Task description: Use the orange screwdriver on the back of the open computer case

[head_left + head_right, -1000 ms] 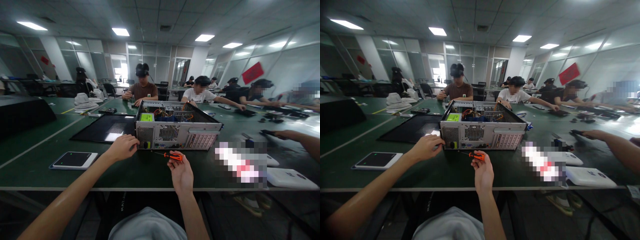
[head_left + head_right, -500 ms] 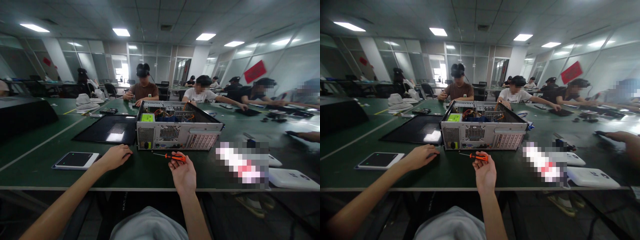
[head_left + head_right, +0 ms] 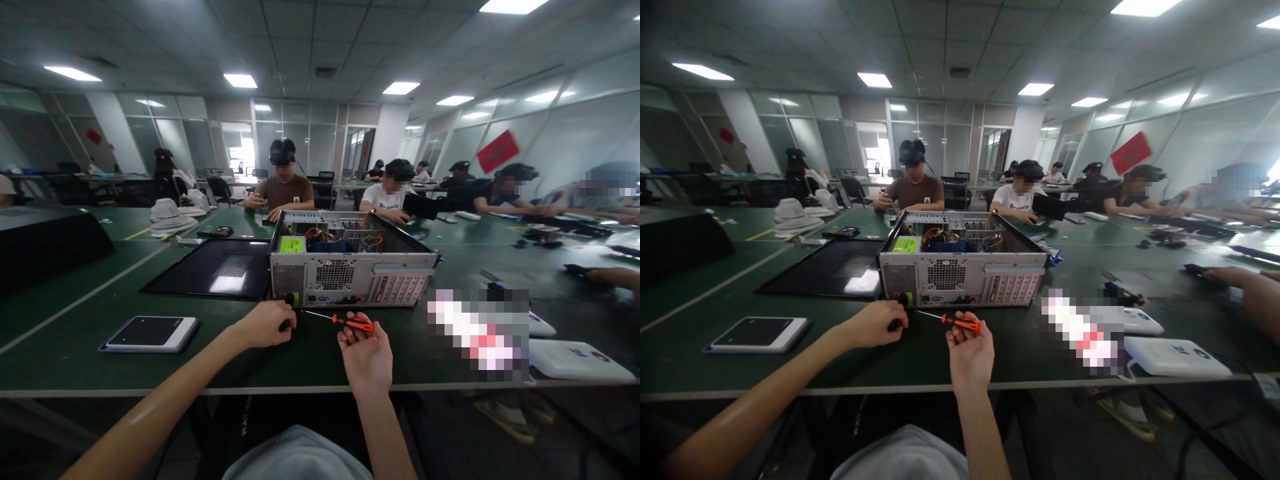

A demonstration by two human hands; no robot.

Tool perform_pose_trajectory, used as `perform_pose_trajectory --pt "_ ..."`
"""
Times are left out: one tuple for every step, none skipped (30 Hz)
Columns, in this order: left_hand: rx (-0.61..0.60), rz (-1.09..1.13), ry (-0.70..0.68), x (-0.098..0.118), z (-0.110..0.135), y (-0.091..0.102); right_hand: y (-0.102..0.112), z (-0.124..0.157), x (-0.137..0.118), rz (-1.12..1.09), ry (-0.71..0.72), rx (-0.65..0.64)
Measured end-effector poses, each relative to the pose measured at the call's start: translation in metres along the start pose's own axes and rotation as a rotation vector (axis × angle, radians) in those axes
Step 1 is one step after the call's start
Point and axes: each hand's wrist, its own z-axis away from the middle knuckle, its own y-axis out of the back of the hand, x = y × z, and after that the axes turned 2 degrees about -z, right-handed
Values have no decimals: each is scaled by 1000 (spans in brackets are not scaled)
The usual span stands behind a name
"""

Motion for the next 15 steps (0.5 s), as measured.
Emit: perform_pose_trajectory --pt "-2 31 -17 2 -5 -1 0 0 0 -30 20 27" --pt "-4 61 -28 4 -9 -2 0 1 -1 -63 39 61" --pt "-11 86 -36 6 -13 -2 0 2 -1 -94 53 95" --pt "-19 104 -39 8 -17 -2 -1 3 -1 -119 60 122" --pt "-27 117 -38 10 -21 -2 -1 4 -2 -135 62 138" --pt "-32 125 -35 11 -24 -1 -2 5 -2 -142 60 142" --pt "-33 134 -30 12 -27 -1 -3 6 -2 -142 57 137" --pt "-25 146 -25 13 -29 -2 -3 6 -2 -141 53 129" --pt "-8 161 -22 13 -31 -3 -3 6 -2 -141 51 123" --pt "19 176 -18 14 -31 -5 -4 6 -2 -142 49 120" --pt "49 189 -20 14 -32 -7 -4 6 -2 -145 47 120" --pt "80 198 -28 15 -31 -10 -5 6 -2 -149 44 122" --pt "108 200 -42 15 -30 -13 -5 6 -2 -153 40 127" --pt "129 196 -60 15 -28 -16 -6 6 -2 -158 34 134" --pt "144 184 -78 14 -27 -20 -7 6 -2 -162 27 141"
